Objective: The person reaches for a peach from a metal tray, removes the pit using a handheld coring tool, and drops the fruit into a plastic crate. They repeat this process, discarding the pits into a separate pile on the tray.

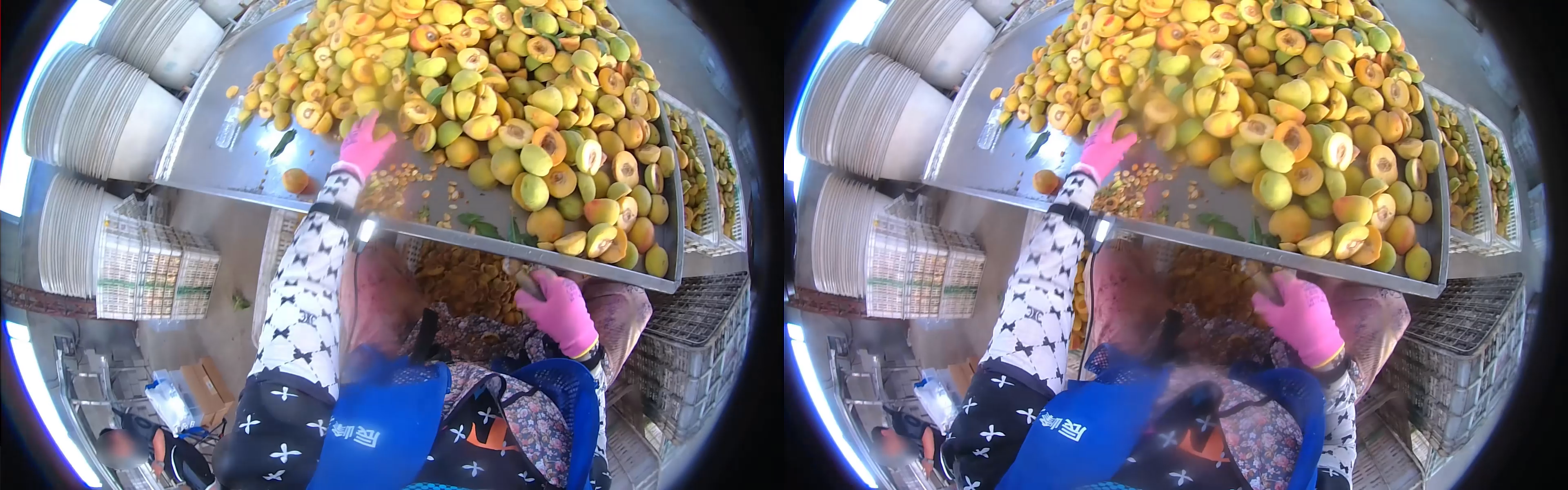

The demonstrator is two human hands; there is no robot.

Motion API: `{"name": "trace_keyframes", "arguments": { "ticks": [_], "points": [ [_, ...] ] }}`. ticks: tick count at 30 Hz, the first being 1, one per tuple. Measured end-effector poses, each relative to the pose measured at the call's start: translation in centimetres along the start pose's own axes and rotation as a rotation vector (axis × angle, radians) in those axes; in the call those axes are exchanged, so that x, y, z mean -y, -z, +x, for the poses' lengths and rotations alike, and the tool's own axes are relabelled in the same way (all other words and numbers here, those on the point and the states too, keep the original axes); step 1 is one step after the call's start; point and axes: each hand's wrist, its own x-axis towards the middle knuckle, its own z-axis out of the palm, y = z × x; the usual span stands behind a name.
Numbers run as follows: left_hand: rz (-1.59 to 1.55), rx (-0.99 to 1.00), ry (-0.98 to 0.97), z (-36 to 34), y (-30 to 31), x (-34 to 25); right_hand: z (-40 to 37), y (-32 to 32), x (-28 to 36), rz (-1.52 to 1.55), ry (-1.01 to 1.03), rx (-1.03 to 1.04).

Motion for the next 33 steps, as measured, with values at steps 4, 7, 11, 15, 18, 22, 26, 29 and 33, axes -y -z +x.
{"name": "trace_keyframes", "arguments": {
  "ticks": [4,7,11,15,18,22,26,29,33],
  "points": [
    [-0.024,0.179,0.070,1.3,-0.9,0.5,-0.8,1.7,3.0,0.245,-0.107,0.202],
    [-1.038,0.286,0.304,-1.7,2.5,-3.1,-0.3,0.3,0.9,0.177,0.042,0.078],
    [-1.434,0.427,0.196,-10.2,4.1,-11.5,-0.2,-1.8,2.4,0.178,0.167,-0.092],
    [-1.526,0.520,0.322,-16.3,2.2,-16.1,-0.6,-3.7,3.2,0.167,0.351,-0.300],
    [-1.406,0.567,0.295,-19.1,1.2,-18.2,-1.0,-3.6,3.2,-0.081,0.457,-0.363],
    [-0.965,0.456,0.021,-20.7,0.1,-20.0,-1.5,-4.2,2.6,-0.254,0.437,-0.350],
    [-0.960,0.384,0.083,-20.9,-1.1,-20.4,-1.8,-4.4,2.5,-0.334,0.404,-0.319],
    [-1.134,0.383,0.364,-21.2,-1.7,-21.3,-1.7,-5.3,1.6,-0.200,0.410,-0.266],
    [-1.085,0.351,0.376,-21.3,-1.5,-21.9,-2.0,-6.1,1.5,0.114,0.364,-0.210]
  ]
}}
